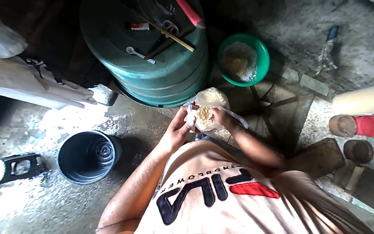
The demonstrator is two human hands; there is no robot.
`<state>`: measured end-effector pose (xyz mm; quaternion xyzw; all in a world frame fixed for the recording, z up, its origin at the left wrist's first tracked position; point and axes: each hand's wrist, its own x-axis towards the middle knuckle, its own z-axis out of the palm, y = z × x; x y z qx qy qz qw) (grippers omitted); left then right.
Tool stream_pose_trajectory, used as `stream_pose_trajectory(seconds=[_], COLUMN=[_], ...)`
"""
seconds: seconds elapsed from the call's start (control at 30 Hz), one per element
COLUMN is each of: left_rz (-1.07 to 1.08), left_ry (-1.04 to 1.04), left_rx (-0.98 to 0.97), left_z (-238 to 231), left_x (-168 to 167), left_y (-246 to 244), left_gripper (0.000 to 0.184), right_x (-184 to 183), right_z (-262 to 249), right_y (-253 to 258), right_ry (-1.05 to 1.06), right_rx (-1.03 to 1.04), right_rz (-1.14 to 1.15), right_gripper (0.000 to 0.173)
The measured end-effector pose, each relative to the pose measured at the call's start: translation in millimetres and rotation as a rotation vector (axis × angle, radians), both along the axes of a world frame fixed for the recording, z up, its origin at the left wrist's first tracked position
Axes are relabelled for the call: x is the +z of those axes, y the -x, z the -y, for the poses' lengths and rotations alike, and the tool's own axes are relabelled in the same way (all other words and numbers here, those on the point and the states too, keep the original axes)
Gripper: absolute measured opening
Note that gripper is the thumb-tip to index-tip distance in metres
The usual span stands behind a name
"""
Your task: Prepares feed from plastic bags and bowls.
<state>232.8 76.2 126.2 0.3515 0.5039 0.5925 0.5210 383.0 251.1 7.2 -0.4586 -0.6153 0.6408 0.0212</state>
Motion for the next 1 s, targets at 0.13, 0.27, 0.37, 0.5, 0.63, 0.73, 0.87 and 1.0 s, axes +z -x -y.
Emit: stream_pose_trajectory(seconds=[0.13,0.27,0.37,0.5,0.63,0.73,0.87,1.0], left_rz=[0.029,0.017,0.018,0.019,0.017,0.0,-0.01,0.005], left_ry=[-0.014,-0.012,-0.011,0.001,0.013,0.032,0.033,-0.003], left_rx=[-0.01,-0.012,-0.004,-0.001,-0.004,0.023,0.046,0.038], left_z=[0,0,-1,-5,-11,-15,-13,-5], left_x=[-2,-3,-5,-6,-11,-15,-17,-14], left_y=[2,3,3,5,7,9,7,0], left_gripper=[0.039,0.04,0.042,0.042,0.037,0.036,0.039,0.039], right_x=[-5,2,7,40,63,87,118,133], right_z=[-1,-1,-7,-5,2,-3,-42,-121], right_y=[1,2,-4,-18,-51,-72,-93,-93], right_ry=[-0.005,-0.006,-0.011,0.087,0.123,0.179,0.089,-0.113], right_rx=[0.007,-0.003,0.019,-0.046,-0.072,-0.126,-0.215,-0.343], right_rz=[-0.048,-0.032,-0.035,-0.01,-0.105,-0.197,-0.313,-0.324], right_gripper=[0.034,0.033,0.035,0.042,0.035,0.031,0.03,0.03])
